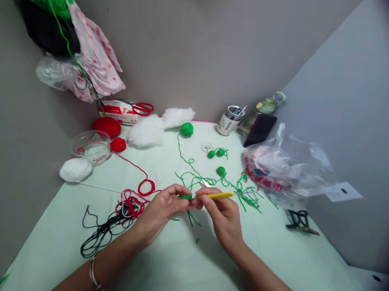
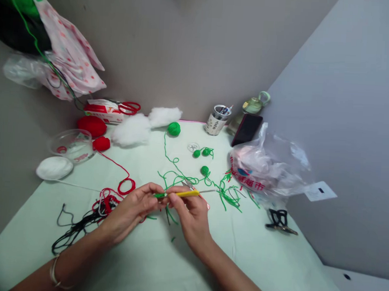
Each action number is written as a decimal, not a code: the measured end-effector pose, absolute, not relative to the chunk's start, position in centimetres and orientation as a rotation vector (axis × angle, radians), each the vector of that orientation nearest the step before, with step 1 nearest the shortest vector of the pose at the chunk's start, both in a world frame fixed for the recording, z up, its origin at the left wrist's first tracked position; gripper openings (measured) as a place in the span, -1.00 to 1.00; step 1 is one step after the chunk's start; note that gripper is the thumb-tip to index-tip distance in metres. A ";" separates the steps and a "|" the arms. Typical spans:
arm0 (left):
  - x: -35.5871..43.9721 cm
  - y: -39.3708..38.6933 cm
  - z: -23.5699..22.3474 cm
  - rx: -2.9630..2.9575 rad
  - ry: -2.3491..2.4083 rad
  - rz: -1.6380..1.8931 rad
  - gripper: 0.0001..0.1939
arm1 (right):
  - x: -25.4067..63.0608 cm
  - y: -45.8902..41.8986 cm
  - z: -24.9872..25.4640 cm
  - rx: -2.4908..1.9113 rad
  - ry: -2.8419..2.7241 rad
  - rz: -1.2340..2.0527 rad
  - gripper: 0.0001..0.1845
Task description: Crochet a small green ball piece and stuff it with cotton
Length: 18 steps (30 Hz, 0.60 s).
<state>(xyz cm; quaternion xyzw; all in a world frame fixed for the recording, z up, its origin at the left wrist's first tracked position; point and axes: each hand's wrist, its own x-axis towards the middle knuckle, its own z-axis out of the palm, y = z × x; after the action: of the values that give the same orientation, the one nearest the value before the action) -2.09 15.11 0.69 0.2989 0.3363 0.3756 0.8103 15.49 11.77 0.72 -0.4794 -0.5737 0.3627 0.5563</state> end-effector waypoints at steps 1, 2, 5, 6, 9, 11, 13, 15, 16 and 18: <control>-2.0 15.0 1.1 0.664 0.716 0.788 -0.64 | 15.4 11.9 0.7 -1.128 -1.225 0.970 -0.81; -1.8 14.9 1.4 0.687 0.723 0.780 -0.64 | 15.4 12.1 0.7 -1.112 -1.129 1.061 -0.77; -1.4 14.8 2.3 0.747 0.769 0.792 -0.65 | 15.3 12.4 0.8 -1.066 -1.016 1.136 -0.75; -1.3 14.8 2.7 0.766 0.778 0.800 -0.65 | 15.3 12.5 1.0 -1.060 -1.029 1.102 -0.77; -1.1 15.2 3.5 0.839 0.774 0.815 -0.63 | 15.1 12.4 1.7 -1.049 -1.154 0.901 -0.86; -0.8 15.6 4.1 0.886 0.760 0.815 -0.61 | 15.1 12.5 2.2 -1.050 -1.232 0.789 -0.88; -0.5 16.1 4.7 0.917 0.746 0.811 -0.60 | 15.3 12.6 2.7 -1.044 -1.272 0.749 -0.86; -0.3 16.5 5.2 0.952 0.731 0.809 -0.59 | 15.5 12.8 3.2 -1.038 -1.297 0.755 -0.85; -0.1 16.8 5.5 0.981 0.728 0.811 -0.59 | 15.7 12.9 3.4 -1.037 -1.310 0.768 -0.85; 0.1 17.3 6.0 1.060 0.743 0.821 -0.61 | 16.0 13.1 4.0 -1.057 -1.337 0.802 -0.89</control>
<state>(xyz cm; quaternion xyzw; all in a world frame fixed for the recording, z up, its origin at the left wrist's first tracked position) 0.06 17.31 5.99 0.4794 0.3360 0.3716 0.7205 16.03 13.08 4.03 -0.4537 -0.5740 0.3444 0.5882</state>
